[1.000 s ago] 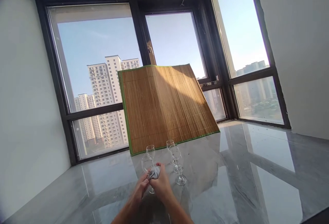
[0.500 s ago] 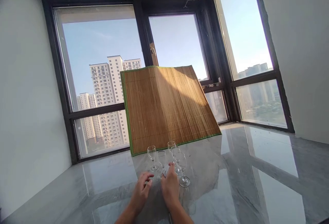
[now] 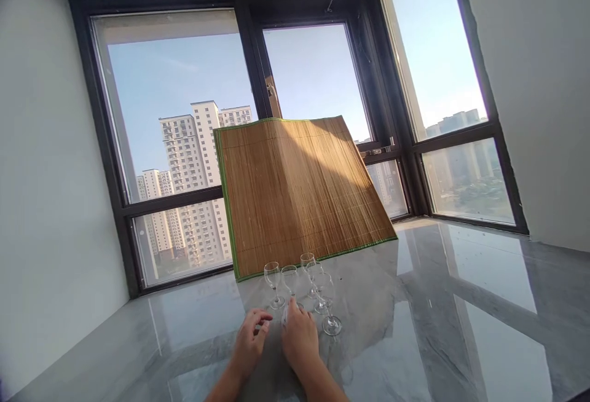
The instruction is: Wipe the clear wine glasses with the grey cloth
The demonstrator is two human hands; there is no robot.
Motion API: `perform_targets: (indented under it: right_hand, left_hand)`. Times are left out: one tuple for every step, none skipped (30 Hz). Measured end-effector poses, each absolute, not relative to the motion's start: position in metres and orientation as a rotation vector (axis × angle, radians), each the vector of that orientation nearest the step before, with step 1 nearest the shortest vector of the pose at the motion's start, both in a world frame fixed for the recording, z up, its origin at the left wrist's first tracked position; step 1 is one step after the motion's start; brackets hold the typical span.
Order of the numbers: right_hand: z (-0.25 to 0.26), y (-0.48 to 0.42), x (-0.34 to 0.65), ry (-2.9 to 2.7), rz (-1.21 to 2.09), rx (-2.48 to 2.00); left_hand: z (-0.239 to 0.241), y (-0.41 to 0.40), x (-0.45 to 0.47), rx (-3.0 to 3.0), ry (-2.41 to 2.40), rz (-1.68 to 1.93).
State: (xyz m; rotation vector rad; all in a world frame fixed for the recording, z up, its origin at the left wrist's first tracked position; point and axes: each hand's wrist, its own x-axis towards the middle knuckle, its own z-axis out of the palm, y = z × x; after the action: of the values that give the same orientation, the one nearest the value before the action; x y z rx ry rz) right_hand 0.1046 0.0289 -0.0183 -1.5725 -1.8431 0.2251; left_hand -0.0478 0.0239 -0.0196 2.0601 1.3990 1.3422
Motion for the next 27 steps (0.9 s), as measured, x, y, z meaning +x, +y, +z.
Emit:
perform_targets:
  right_hand:
    - [-0.019, 0.032, 0.106, -1.868, 0.223, -1.577]
    - [-0.020, 0.036, 0.106, -1.886, 0.222, -1.582]
    - [-0.021, 0.039, 0.107, -1.901, 0.219, -1.590]
    - [-0.022, 0.042, 0.108, -1.908, 0.216, -1.597]
    - [-0.022, 0.044, 0.108, -1.906, 0.214, -1.603]
    - [-0.023, 0.045, 0.109, -1.903, 0.217, -1.612]
    - [-0.023, 0.046, 0.110, -1.903, 0.222, -1.618]
    - [-0.022, 0.046, 0.111, -1.910, 0.227, -1.616]
    - [-0.022, 0.045, 0.111, -1.920, 0.233, -1.604]
    - [-0.021, 0.044, 0.112, -1.934, 0.247, -1.582]
    - [-0.021, 0.043, 0.112, -1.947, 0.270, -1.555]
    - [-0.021, 0.042, 0.112, -1.954, 0.297, -1.528]
    - [-0.022, 0.041, 0.112, -1.957, 0.324, -1.507]
    - [-0.023, 0.042, 0.110, -1.955, 0.342, -1.490]
    - [-0.024, 0.043, 0.108, -1.949, 0.349, -1.477]
    - [-0.025, 0.046, 0.104, -1.936, 0.344, -1.464]
    - [-0.027, 0.050, 0.101, -1.916, 0.345, -1.453]
    - [-0.027, 0.054, 0.096, -1.889, 0.357, -1.445]
    - [-0.028, 0.060, 0.092, -1.861, 0.379, -1.439]
    - [-0.027, 0.066, 0.088, -1.829, 0.408, -1.443]
    - [-0.027, 0.071, 0.084, -1.797, 0.439, -1.457]
    - [-0.026, 0.077, 0.080, -1.769, 0.465, -1.480]
    - [-0.025, 0.082, 0.077, -1.743, 0.484, -1.504]
    - [-0.025, 0.086, 0.074, -1.714, 0.497, -1.518]
    - [-0.025, 0.090, 0.072, -1.681, 0.519, -1.519]
    - [-0.025, 0.093, 0.071, -1.649, 0.547, -1.508]
    - [-0.025, 0.097, 0.070, -1.624, 0.576, -1.487]
  left_hand:
    - [-0.021, 0.025, -0.047, 2.077, 1.403, 1.322]
    - [-0.021, 0.025, -0.046, 2.098, 1.409, 1.302]
    - [-0.021, 0.025, -0.046, 2.128, 1.421, 1.282]
    - [-0.021, 0.024, -0.046, 2.172, 1.445, 1.259]
    - [-0.020, 0.023, -0.046, 2.227, 1.482, 1.228]
    - [-0.018, 0.022, -0.048, 2.286, 1.532, 1.187]
    - [-0.017, 0.020, -0.049, 2.337, 1.592, 1.137]
    - [-0.015, 0.018, -0.050, 2.373, 1.653, 1.082]
    - [-0.014, 0.017, -0.052, 2.391, 1.712, 1.033]
    - [-0.013, 0.016, -0.054, 2.393, 1.762, 1.001]
    - [-0.013, 0.017, -0.055, 2.385, 1.804, 0.986]
    - [-0.014, 0.018, -0.056, 2.372, 1.837, 0.985]
    - [-0.015, 0.021, -0.058, 2.360, 1.859, 0.995]
    - [-0.017, 0.024, -0.060, 2.348, 1.870, 1.015]
    - [-0.019, 0.028, -0.062, 2.335, 1.876, 1.047]
    - [-0.021, 0.032, -0.064, 2.324, 1.871, 1.088]
    - [-0.023, 0.035, -0.067, 2.304, 1.877, 1.148]
    - [-0.025, 0.039, -0.070, 2.274, 1.895, 1.213]
    - [-0.026, 0.041, -0.073, 2.239, 1.915, 1.282]
    - [-0.026, 0.043, -0.076, 2.201, 1.937, 1.352]
    - [-0.026, 0.044, -0.079, 2.167, 1.951, 1.415]
    - [-0.026, 0.045, -0.081, 2.137, 1.953, 1.473]
    - [-0.026, 0.045, -0.083, 2.111, 1.943, 1.519]
    - [-0.025, 0.045, -0.084, 2.087, 1.924, 1.552]
    - [-0.025, 0.045, -0.085, 2.059, 1.903, 1.570]
    - [-0.025, 0.046, -0.085, 2.031, 1.882, 1.577]
    - [-0.025, 0.046, -0.086, 1.999, 1.864, 1.580]
